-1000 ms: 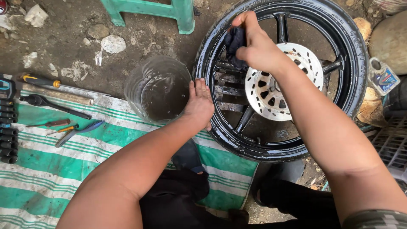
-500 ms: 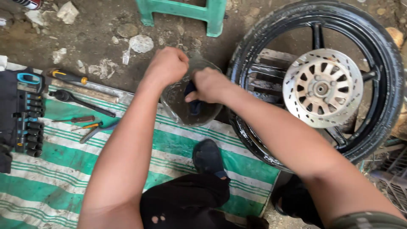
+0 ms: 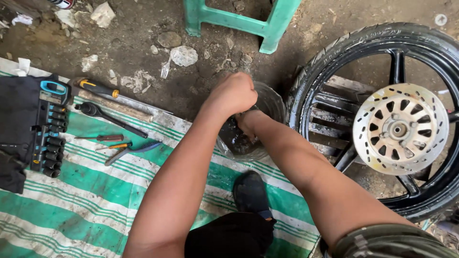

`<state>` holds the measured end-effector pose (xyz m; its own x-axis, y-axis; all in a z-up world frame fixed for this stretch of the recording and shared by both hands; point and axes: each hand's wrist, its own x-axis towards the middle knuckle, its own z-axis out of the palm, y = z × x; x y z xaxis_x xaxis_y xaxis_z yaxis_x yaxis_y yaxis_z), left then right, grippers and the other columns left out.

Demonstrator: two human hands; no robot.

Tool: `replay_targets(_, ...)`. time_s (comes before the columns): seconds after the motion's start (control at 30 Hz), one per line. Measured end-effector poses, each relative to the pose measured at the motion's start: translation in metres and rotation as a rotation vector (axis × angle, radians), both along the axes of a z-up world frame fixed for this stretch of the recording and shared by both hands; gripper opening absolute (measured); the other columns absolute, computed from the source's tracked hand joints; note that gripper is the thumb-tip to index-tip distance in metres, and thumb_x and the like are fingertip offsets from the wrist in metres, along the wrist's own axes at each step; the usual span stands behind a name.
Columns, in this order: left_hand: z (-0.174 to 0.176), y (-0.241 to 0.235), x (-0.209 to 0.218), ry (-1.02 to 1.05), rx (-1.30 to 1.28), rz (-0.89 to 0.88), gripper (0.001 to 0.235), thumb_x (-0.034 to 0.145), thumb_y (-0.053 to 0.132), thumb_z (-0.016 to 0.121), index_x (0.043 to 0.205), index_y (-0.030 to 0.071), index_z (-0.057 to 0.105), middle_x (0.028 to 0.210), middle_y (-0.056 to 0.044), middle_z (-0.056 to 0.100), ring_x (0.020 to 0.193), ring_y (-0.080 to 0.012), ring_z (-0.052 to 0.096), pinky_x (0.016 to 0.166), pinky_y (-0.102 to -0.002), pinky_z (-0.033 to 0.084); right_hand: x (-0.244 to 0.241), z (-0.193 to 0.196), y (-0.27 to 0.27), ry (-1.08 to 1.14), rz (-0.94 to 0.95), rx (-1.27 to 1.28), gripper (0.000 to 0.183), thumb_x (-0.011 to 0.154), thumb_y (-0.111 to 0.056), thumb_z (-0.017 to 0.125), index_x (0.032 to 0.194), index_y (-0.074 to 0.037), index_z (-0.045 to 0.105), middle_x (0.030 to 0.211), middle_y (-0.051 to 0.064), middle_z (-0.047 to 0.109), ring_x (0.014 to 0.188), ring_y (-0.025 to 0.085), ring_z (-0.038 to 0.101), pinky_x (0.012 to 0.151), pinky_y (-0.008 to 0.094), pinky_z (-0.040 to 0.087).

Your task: The person cleans a motorcycle wheel by wiping the rim and spokes with a dark cloth. They repeatedly dip the cloth into a plastic container of water to wet it and continue wiping the wheel's surface.

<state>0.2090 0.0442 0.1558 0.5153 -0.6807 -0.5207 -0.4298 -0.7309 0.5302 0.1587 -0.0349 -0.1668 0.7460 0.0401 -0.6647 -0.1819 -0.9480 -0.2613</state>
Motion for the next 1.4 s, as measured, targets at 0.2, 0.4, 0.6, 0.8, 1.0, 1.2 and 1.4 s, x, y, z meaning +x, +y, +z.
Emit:
replay_targets(0.2,-0.012,-0.009,0.001,-0.028,0.016,-0.047,0.033,0.090,0.026,0.061,0.102,0.012,0.088,0.113,-0.026,0.082,0.120,-0.0510,0.075,0.102,-0.063,0.062,-0.011,0.027,0.000,0.022,-0.001,-0.018,0.082,0.081,-0.077,0.077,0.136,-0.016,0.078,0.142,0.010,0.077,0.138,0.032,0.071,0.111,0.044,0.061)
replay_targets(0.4,-0.006,-0.010,0.007,-0.059,-0.004,-0.075,0.037,0.092,0.022,0.055,0.102,0.011,0.089,0.119,-0.028,0.081,0.123,-0.0524,0.072,0.105,-0.065,0.059,0.004,0.059,0.000,0.048,0.007,-0.033,0.082,0.077,-0.081,0.074,0.134,-0.022,0.079,0.139,0.006,0.078,0.137,0.030,0.071,0.109,0.042,0.061)
replay_targets(0.6,0.003,0.004,0.013,-0.050,-0.026,-0.031,0.036,0.090,0.025,0.055,0.099,0.014,0.088,0.116,-0.027,0.081,0.122,-0.0541,0.073,0.104,-0.067,0.058,0.022,0.080,-0.020,0.086,0.043,-0.024,0.083,0.073,-0.085,0.070,0.132,-0.028,0.081,0.137,0.001,0.079,0.136,0.027,0.072,0.106,0.040,0.061)
replay_targets(0.8,0.003,-0.002,0.006,-0.042,0.017,-0.109,0.040,0.093,0.026,0.051,0.098,0.015,0.089,0.121,-0.028,0.081,0.125,-0.0546,0.070,0.107,-0.064,0.058,-0.010,0.097,0.014,0.107,0.067,-0.036,0.083,0.069,-0.089,0.067,0.130,-0.034,0.082,0.135,-0.003,0.080,0.135,0.025,0.072,0.104,0.038,0.062)
replay_targets(1.0,-0.032,0.022,0.009,-0.030,0.138,-0.171,0.040,0.089,0.022,0.054,0.105,0.010,0.089,0.122,-0.031,0.081,0.127,-0.0543,0.071,0.108,-0.066,0.057,-0.021,0.126,-0.009,0.141,0.077,-0.038,0.084,0.066,-0.093,0.064,0.127,-0.039,0.083,0.133,-0.008,0.081,0.134,0.022,0.073,0.102,0.037,0.062)
replay_targets(1.2,-0.066,0.038,-0.002,-0.012,0.215,-0.348,0.064,0.079,0.020,0.086,0.140,0.004,0.077,0.129,-0.028,0.080,0.127,-0.0475,0.074,0.110,-0.058,0.059,-0.096,0.204,-0.027,-0.200,-0.978,0.834,0.047,0.081,-0.007,0.068,0.127,-0.008,0.079,0.116,0.021,0.066,0.108,0.040,0.075,0.076,0.049,0.073)
replay_targets(1.4,-0.010,0.039,-0.021,-0.026,0.166,-0.144,0.061,0.087,0.027,0.091,0.138,-0.002,0.076,0.131,-0.035,0.077,0.132,-0.0500,0.071,0.109,-0.058,0.059,-0.107,0.187,-0.011,-0.526,-1.237,1.070,0.022,0.073,-0.009,0.079,0.095,-0.011,0.077,0.086,0.005,0.066,0.081,0.024,0.066,0.060,0.042,0.054)
